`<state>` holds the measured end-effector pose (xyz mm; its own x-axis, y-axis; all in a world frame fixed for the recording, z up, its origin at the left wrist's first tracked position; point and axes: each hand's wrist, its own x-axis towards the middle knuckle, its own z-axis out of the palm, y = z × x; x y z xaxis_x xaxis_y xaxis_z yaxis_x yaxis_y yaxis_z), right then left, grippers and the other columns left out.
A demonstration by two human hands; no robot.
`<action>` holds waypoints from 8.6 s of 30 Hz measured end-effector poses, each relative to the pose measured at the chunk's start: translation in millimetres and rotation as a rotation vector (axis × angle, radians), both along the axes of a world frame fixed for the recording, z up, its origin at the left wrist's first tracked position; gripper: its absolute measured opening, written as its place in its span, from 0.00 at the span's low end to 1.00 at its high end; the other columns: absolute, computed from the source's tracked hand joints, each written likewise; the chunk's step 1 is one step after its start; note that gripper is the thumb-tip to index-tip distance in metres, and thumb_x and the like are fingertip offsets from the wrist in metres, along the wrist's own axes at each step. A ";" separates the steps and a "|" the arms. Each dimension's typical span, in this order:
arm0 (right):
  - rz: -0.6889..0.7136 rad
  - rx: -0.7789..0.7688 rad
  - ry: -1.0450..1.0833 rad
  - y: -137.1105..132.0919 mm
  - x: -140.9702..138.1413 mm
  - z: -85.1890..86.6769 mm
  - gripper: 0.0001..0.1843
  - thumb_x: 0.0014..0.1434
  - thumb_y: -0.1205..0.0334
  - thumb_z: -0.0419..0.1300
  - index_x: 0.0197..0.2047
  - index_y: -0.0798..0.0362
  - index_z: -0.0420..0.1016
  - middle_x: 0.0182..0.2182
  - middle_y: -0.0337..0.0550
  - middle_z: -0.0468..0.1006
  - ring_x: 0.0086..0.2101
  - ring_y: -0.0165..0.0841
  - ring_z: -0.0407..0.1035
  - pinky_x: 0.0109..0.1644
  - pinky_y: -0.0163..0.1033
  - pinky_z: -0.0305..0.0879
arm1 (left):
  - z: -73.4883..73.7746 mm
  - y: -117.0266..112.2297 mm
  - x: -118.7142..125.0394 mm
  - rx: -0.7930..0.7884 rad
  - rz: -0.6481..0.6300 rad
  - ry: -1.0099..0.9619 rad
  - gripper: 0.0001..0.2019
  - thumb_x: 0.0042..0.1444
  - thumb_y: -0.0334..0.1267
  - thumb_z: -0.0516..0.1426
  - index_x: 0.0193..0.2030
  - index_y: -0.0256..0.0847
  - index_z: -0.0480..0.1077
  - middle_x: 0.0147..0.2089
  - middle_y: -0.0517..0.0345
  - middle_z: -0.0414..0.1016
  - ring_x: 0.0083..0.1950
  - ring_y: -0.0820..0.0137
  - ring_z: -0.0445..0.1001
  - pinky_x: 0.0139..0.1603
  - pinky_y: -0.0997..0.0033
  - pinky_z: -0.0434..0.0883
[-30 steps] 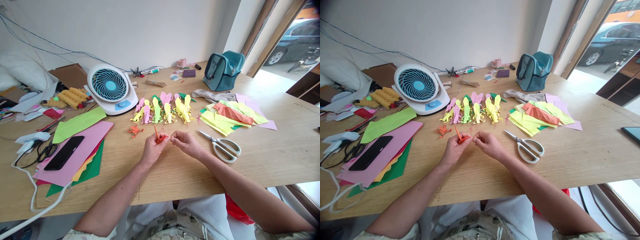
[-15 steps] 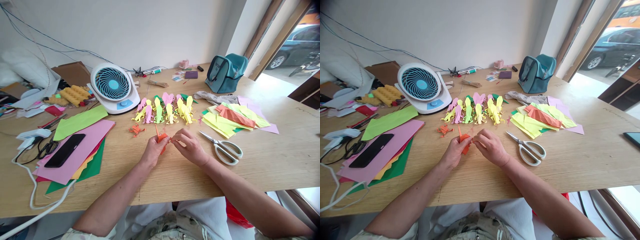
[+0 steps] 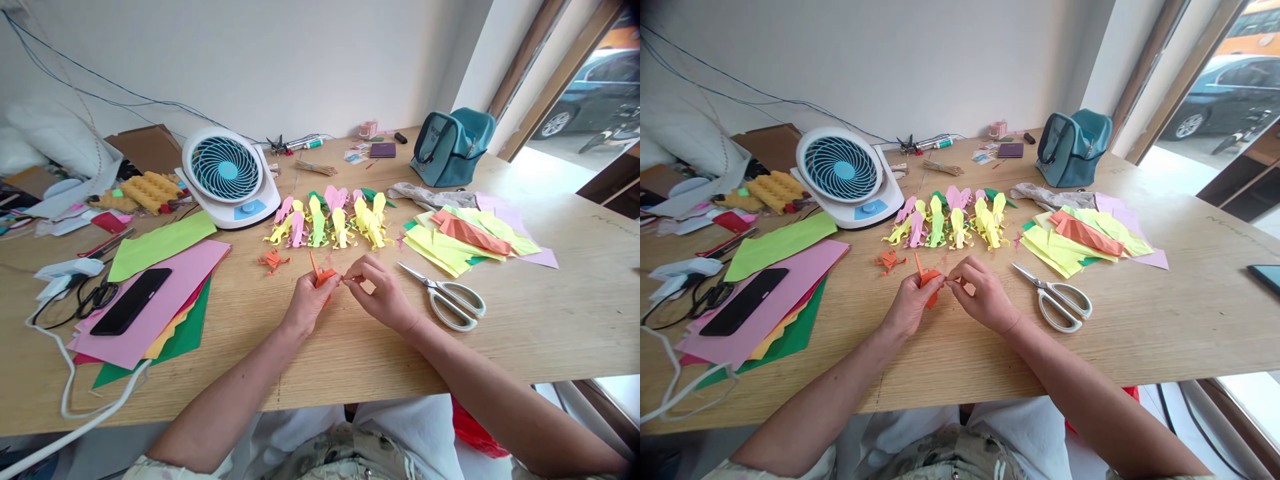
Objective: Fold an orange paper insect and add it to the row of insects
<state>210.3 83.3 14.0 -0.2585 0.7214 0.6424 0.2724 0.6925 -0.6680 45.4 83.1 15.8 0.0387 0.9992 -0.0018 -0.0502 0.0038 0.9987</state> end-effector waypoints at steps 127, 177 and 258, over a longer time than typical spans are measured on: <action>0.310 -1.087 0.440 9.8 12.6 2.0 0.21 0.43 0.48 0.74 0.31 0.55 0.76 0.24 0.37 0.72 0.24 0.25 0.59 0.26 0.33 0.50 | 13.9 8.9 -25.0 0.647 -0.329 0.509 0.09 0.63 0.40 0.57 0.44 0.46 0.78 0.42 0.51 0.80 0.44 0.64 0.76 0.49 0.65 0.70; 0.159 -0.864 0.203 4.5 0.2 1.6 0.27 0.47 0.39 0.68 0.32 0.55 0.70 0.22 0.32 0.63 0.22 0.24 0.52 0.24 0.33 0.45 | -19.2 -3.1 8.0 0.120 0.066 0.019 0.09 0.56 0.40 0.61 0.35 0.39 0.65 0.32 0.63 0.70 0.33 0.76 0.72 0.38 0.73 0.72; -0.033 -0.642 0.093 5.7 -9.3 -9.1 0.16 0.54 0.49 0.63 0.32 0.54 0.70 0.27 0.38 0.73 0.28 0.31 0.63 0.30 0.34 0.57 | -13.2 3.3 2.5 0.207 -0.070 0.037 0.11 0.57 0.39 0.60 0.45 0.40 0.67 0.32 0.63 0.66 0.34 0.74 0.67 0.38 0.75 0.67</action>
